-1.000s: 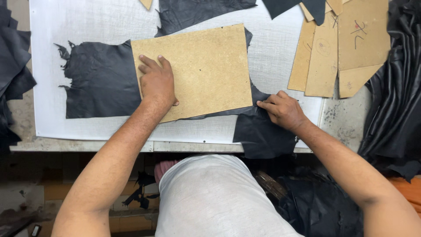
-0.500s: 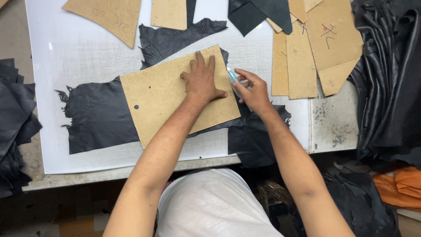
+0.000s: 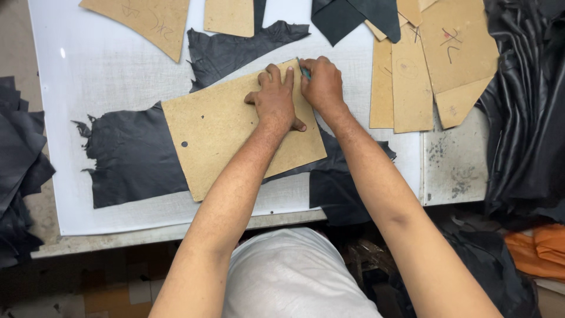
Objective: The person places cardboard templates on a large piece of black leather, traces the outlines with a pen, and cuts the leather along the marked lines. The cut leather pieces are set aside, and the process is repeated with different templates.
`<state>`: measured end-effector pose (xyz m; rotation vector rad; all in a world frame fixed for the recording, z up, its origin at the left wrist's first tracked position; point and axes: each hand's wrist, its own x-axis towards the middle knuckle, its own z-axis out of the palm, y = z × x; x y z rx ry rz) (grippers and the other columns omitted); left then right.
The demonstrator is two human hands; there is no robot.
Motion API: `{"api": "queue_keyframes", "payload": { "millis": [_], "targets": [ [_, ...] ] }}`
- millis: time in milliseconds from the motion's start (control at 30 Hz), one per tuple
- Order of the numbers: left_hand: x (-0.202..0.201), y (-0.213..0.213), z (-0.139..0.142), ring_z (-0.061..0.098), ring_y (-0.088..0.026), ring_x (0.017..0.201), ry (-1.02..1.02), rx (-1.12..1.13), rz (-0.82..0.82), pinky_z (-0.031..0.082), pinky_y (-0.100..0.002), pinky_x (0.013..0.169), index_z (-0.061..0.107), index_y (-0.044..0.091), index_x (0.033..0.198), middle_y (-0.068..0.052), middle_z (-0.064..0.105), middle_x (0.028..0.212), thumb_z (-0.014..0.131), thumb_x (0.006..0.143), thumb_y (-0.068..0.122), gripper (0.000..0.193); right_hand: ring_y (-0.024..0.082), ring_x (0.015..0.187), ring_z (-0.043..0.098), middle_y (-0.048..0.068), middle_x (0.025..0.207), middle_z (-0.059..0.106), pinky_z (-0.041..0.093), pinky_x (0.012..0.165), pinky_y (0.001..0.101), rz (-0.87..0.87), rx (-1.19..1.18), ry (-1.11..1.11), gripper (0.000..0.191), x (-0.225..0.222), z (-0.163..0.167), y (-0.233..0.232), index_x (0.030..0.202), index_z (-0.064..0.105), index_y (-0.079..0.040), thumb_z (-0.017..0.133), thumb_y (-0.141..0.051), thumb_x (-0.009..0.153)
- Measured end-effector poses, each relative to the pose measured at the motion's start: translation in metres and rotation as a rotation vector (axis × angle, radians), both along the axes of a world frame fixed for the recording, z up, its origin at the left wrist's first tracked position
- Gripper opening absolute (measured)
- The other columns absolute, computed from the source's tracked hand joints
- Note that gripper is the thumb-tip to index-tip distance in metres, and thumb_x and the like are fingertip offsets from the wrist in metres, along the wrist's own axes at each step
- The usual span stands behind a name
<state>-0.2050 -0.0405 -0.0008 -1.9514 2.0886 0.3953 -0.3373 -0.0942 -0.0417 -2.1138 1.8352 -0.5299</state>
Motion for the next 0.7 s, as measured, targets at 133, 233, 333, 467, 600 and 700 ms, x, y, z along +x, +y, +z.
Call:
{"api": "queue_keyframes", "payload": {
  "millis": [133,233,333,467,600,700],
  "targets": [
    [-0.003,-0.005,0.0,0.031,-0.039,0.142,-0.012,0.02,0.001,0.056,-0.064,0.088,0.012,0.024,0.163,-0.022,0.021,0.154,0.092,0.048,0.075,0.15,0.018,0.093,0.07,0.009,0.103,0.07,0.061,0.081,0.032,-0.003,0.031,-0.386,0.033,-0.008,-0.005,0.002,0.119,0.074,-0.006,0.078,-0.006,0.086],
    [-0.004,-0.005,-0.001,0.03,-0.04,0.142,-0.009,0.039,-0.011,0.056,-0.065,0.088,0.011,0.023,0.163,-0.023,0.021,0.153,0.092,0.048,0.075,0.15,0.018,0.093,0.071,0.009,0.102,0.07,0.06,0.082,0.0315,-0.053,0.056,-0.282,0.033,-0.006,-0.007,-0.002,0.119,0.074,-0.007,0.078,-0.006,0.087],
    [-0.004,-0.005,-0.001,0.029,-0.04,0.142,-0.002,0.047,0.001,0.056,-0.064,0.088,0.011,0.023,0.163,-0.023,0.02,0.153,0.093,0.048,0.075,0.15,0.019,0.095,0.072,0.01,0.106,0.07,0.06,0.084,0.0311,-0.031,0.093,-0.162,0.033,-0.002,-0.001,-0.013,0.12,0.074,-0.008,0.076,-0.008,0.087],
    [-0.005,-0.007,0.001,0.029,-0.04,0.142,-0.015,0.061,-0.005,0.056,-0.064,0.089,0.01,0.024,0.163,-0.022,0.019,0.154,0.093,0.047,0.075,0.151,0.027,0.093,0.071,0.016,0.106,0.068,0.059,0.082,0.038,0.02,0.049,0.012,0.035,0.002,0.003,-0.005,0.123,0.074,-0.008,0.075,-0.006,0.088],
    [-0.006,-0.008,0.0,0.03,-0.041,0.142,-0.017,0.062,-0.01,0.056,-0.064,0.088,0.011,0.023,0.163,-0.024,0.019,0.154,0.089,0.049,0.08,0.15,0.034,0.08,0.068,0.021,0.092,0.064,0.058,0.069,0.0453,0.07,-0.073,0.111,0.034,-0.012,-0.002,0.056,0.122,0.074,-0.005,0.072,-0.006,0.088],
    [-0.004,-0.005,-0.004,0.031,-0.041,0.142,-0.001,0.012,-0.011,0.058,-0.062,0.085,0.014,0.022,0.163,-0.024,0.019,0.155,0.089,0.047,0.08,0.15,0.036,0.076,0.065,0.018,0.085,0.061,0.055,0.067,0.047,0.034,-0.115,0.192,0.021,-0.034,-0.009,0.138,0.118,0.076,-0.008,0.069,-0.009,0.097]
  ]
}}
